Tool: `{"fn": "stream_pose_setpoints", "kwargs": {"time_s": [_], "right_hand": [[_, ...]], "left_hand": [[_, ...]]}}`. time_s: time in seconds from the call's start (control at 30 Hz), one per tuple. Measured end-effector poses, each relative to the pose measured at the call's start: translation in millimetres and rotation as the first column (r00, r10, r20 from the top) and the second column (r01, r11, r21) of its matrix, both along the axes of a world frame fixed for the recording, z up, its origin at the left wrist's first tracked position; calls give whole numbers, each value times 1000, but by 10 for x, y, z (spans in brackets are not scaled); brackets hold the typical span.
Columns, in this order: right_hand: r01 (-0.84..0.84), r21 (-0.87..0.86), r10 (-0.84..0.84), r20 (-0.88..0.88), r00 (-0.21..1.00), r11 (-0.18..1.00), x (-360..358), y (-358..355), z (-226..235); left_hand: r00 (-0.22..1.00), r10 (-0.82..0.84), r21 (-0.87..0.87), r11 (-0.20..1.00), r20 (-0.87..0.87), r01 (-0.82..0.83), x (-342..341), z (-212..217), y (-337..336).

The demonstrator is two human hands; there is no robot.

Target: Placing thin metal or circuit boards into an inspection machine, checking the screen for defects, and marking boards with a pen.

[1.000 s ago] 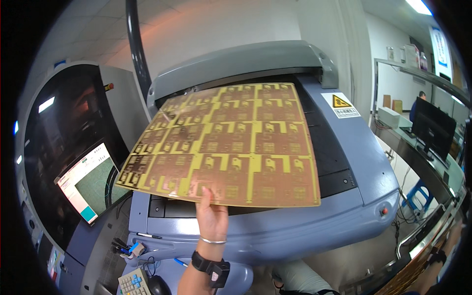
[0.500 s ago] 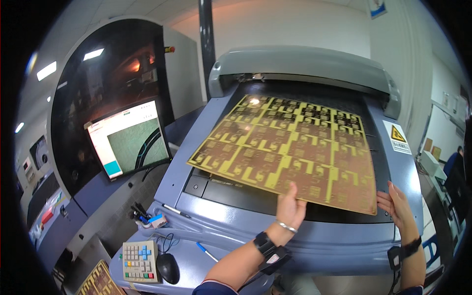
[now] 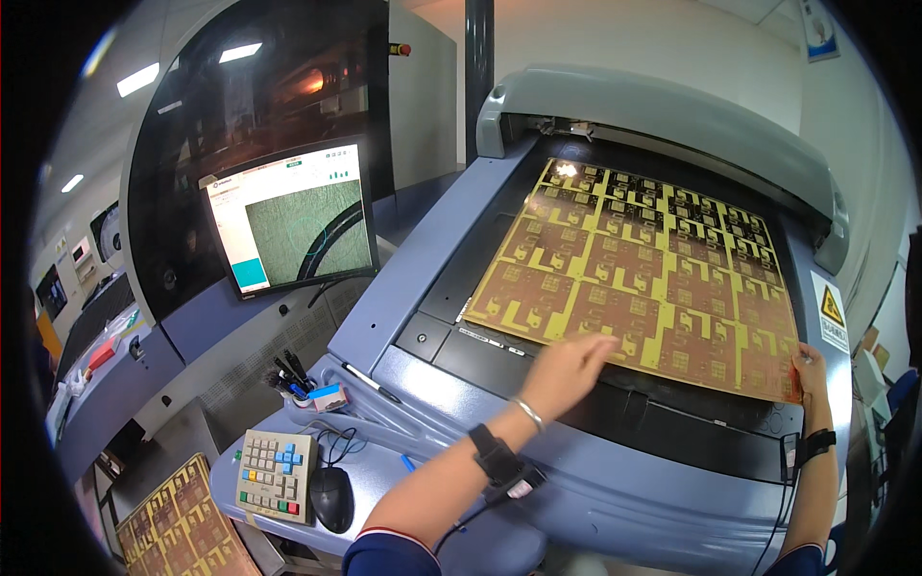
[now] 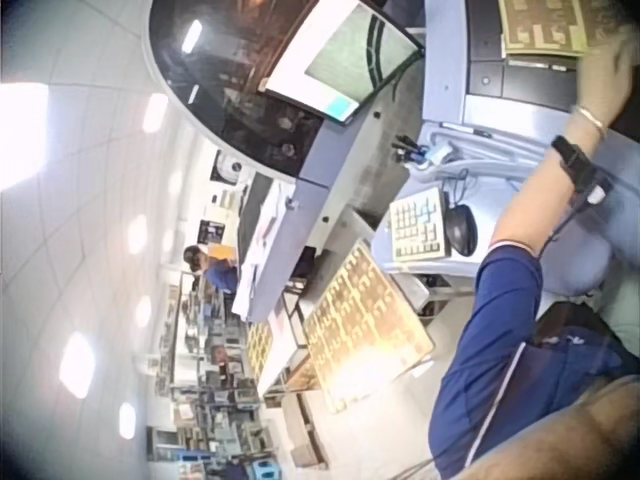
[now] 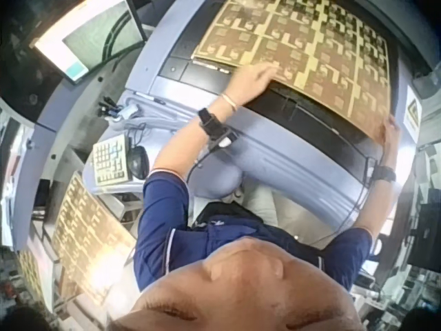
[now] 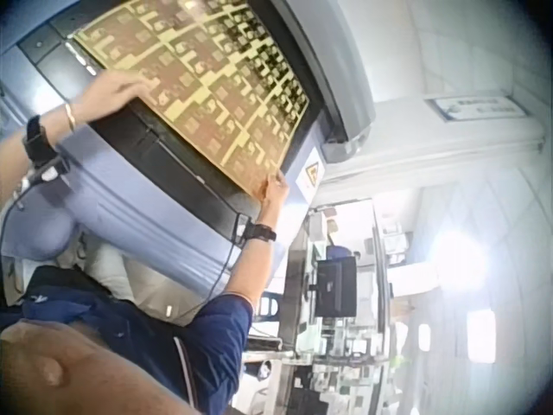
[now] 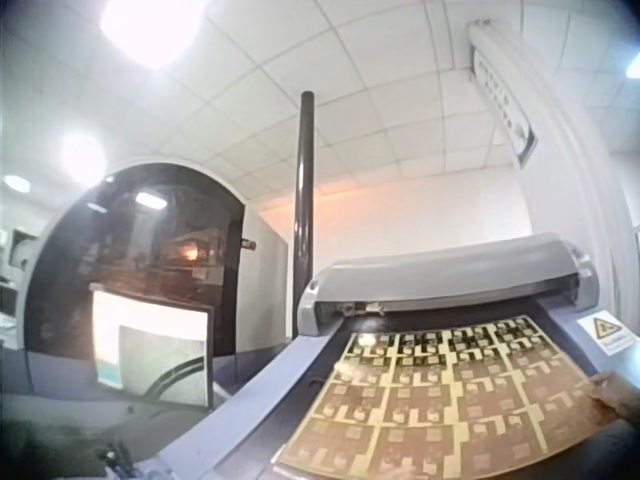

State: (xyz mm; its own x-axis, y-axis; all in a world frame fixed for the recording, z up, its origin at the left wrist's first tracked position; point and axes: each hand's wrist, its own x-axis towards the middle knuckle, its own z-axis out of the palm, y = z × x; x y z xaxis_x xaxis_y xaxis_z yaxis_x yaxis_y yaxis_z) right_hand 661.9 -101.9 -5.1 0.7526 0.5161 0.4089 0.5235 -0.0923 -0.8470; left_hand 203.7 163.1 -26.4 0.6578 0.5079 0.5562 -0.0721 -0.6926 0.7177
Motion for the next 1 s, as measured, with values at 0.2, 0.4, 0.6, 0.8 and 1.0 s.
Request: {"fn": "stream_pose_setpoints", "kwargs": {"time_s": [0.2, 0.4, 0.6, 0.8, 1.0], "right_hand": [[102, -41, -95, 152, 984, 994, -196, 106, -171], [145, 26, -147, 113, 983, 989, -236, 26, -249], [373, -169, -265, 450, 852, 912, -510, 89, -164], [211, -212, -10, 683, 731, 954, -934, 287, -192], [44, -321, 118, 465, 877, 946, -1627, 94, 195]], "left_hand": [[758, 642, 657, 621, -114, -427, -476, -306, 652], [771, 613, 660, 653, -173, -372, -415, -245, 658], [781, 612, 673, 631, -125, -387, -457, -236, 655], [770, 629, 660, 624, -107, -418, -638, -172, 644], [756, 636, 656, 638, -155, -403, -852, -172, 501]]}}
